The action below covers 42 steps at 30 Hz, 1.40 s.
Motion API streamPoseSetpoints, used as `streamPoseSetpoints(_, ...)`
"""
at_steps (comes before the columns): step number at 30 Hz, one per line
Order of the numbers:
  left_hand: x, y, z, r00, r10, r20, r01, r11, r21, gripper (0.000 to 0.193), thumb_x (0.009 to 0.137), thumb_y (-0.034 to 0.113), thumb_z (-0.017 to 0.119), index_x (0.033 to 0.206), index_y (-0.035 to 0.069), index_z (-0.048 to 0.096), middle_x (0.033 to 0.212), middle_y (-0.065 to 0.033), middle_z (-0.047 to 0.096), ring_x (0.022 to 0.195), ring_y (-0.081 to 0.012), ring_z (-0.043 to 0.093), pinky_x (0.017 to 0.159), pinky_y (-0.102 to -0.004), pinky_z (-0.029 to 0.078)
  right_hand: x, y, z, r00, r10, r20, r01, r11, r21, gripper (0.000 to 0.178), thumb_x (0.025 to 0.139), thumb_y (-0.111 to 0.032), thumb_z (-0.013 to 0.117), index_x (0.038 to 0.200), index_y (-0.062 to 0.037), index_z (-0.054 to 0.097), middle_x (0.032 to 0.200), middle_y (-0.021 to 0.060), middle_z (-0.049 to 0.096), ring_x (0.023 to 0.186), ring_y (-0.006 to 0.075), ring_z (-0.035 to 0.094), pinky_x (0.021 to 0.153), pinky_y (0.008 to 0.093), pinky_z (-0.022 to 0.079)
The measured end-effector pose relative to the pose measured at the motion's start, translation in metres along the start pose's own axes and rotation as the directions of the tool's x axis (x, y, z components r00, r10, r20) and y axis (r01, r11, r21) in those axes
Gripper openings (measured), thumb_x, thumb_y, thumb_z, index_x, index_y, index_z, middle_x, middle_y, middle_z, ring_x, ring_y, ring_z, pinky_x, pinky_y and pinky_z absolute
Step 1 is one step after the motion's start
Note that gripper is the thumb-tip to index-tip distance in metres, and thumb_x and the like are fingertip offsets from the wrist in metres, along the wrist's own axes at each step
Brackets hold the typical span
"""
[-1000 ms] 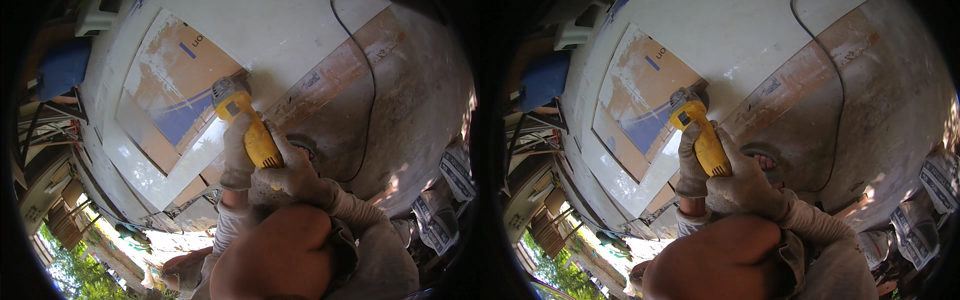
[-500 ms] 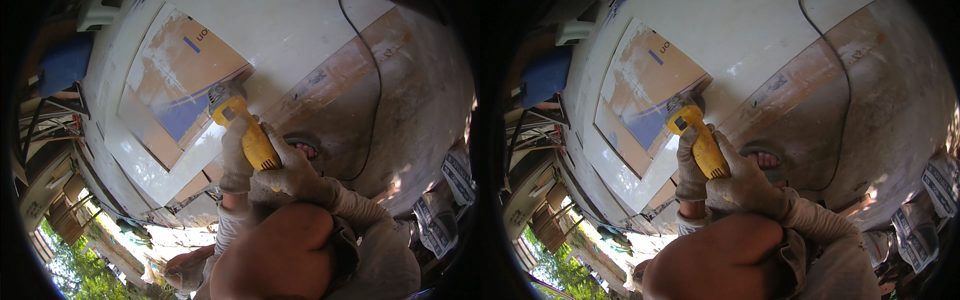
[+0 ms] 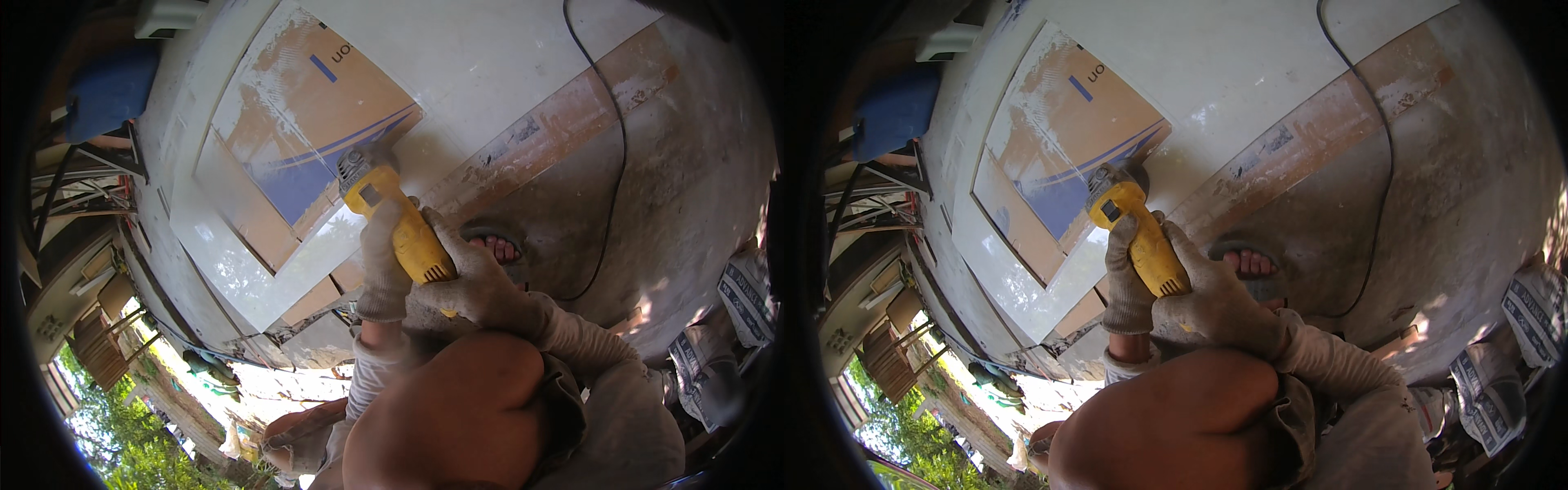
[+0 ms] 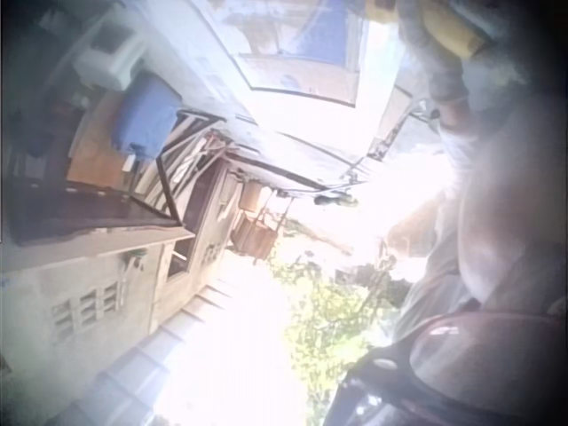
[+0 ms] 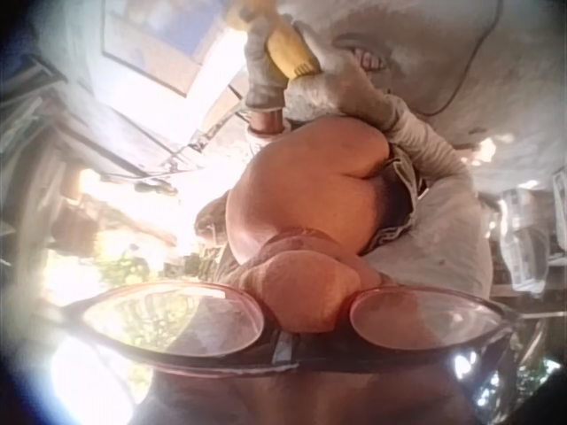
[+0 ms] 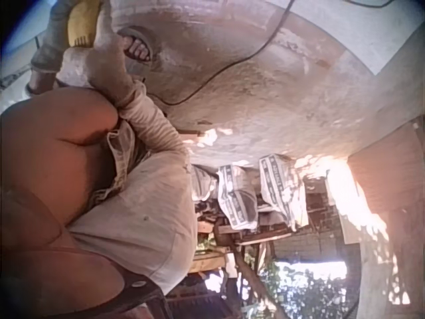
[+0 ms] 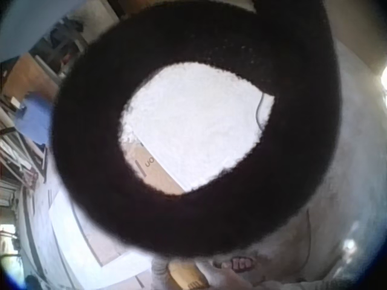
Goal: The person uses a yellow angle grinder to grind the edge of a white ceramic tile laid on a cardboard-covered floor. The person sits cross-legged and moves the grinder along the tile edge, generating dust.
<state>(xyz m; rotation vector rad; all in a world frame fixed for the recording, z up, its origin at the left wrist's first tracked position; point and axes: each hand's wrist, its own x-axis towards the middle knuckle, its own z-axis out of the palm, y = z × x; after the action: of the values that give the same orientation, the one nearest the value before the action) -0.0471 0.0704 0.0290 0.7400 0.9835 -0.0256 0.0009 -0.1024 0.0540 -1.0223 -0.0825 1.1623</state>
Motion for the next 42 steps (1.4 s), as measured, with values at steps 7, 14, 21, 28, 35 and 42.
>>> streamPoseSetpoints(7, -0.005, -0.004, -0.01, 0.993, 0.052, -0.109, -0.054, 0.998, -0.023, 0.057, 0.095, 0.04, 0.079, 0.131, 0.001, 0.06, 0.108, -0.0114, 0.071, 0.095, -0.0217, 0.073, 0.086, -0.0361, 0.064, 0.007, -0.003, 0.002, 0.989, 0.127, 0.071, -0.131, 0.99, 0.055, 0.099, 0.094, -0.011, 0.077, 0.17, 0.0061, 0.015, 0.147, 0.0157, 0.055, 0.127, 0.013, 0.053, 0.108, 0.0289, 0.046)
streamPoseSetpoints(14, -0.007, -0.005, -0.006, 0.99, 0.132, -0.044, -0.132, 0.991, -0.006, 0.058, 0.096, 0.04, 0.078, 0.133, 0.0, 0.059, 0.112, -0.0116, 0.071, 0.098, -0.0217, 0.073, 0.086, -0.0357, 0.064, 0.0, 0.0, 0.0, 1.0, 0.015, 0.026, -0.011, 0.988, -0.155, 0.101, 0.093, -0.013, 0.078, 0.171, 0.0038, 0.015, 0.137, 0.016, 0.061, 0.117, 0.013, 0.058, 0.099, 0.0304, 0.051)
streamPoseSetpoints(21, -0.012, 0.008, 0.059, 0.98, 0.141, 0.138, -0.143, 0.99, 0.005, 0.043, 0.098, 0.031, 0.074, 0.125, -0.001, 0.064, 0.105, -0.0102, 0.072, 0.09, -0.0186, 0.072, 0.082, -0.0342, 0.061, -0.014, -0.066, -0.001, 0.992, 0.034, -0.125, -0.066, 0.963, -0.261, 0.096, 0.089, -0.001, 0.078, 0.168, 0.0022, 0.023, 0.13, 0.0194, 0.065, 0.116, 0.0189, 0.068, 0.083, 0.0318, 0.059)
streamPoseSetpoints(28, -0.031, 0.003, 0.13, 0.954, 0.193, 0.231, -0.186, 0.981, -0.053, 0.044, 0.093, 0.029, 0.08, 0.125, 0.001, 0.067, 0.106, -0.0084, 0.075, 0.093, -0.0168, 0.072, 0.083, -0.0339, 0.059, -0.031, -0.122, -0.003, 0.937, -0.029, -0.349, -0.212, 0.746, -0.631, 0.082, 0.08, 0.0, 0.074, 0.156, -0.0042, 0.042, 0.128, 0.0115, 0.065, 0.111, 0.023, 0.068, 0.095, 0.0361, 0.058)
streamPoseSetpoints(35, -0.039, -0.01, 0.137, 0.957, 0.2, 0.211, -0.194, 0.98, -0.046, 0.049, 0.089, 0.039, 0.078, 0.124, 0.006, 0.068, 0.105, -0.0144, 0.078, 0.102, -0.0322, 0.076, 0.093, -0.0407, 0.059, -0.046, -0.139, -0.004, 0.953, -0.037, -0.302, -0.213, 0.627, -0.75, 0.077, 0.08, 0.001, 0.075, 0.151, -0.0039, 0.046, 0.128, 0.01, 0.065, 0.112, 0.0202, 0.067, 0.094, 0.0354, 0.059)
streamPoseSetpoints(42, -0.044, -0.023, 0.13, 0.922, 0.2, 0.33, -0.184, 0.98, -0.08, 0.047, 0.091, 0.037, 0.078, 0.125, 0.006, 0.07, 0.11, -0.012, 0.078, 0.1, -0.0249, 0.075, 0.09, -0.0394, 0.059, -0.042, -0.151, 0.012, 0.919, 0.113, -0.377, -0.37, 0.574, -0.73, 0.072, 0.08, -0.001, 0.077, 0.148, -0.0059, 0.051, 0.132, 0.0067, 0.065, 0.115, 0.0203, 0.068, 0.095, 0.0363, 0.059)
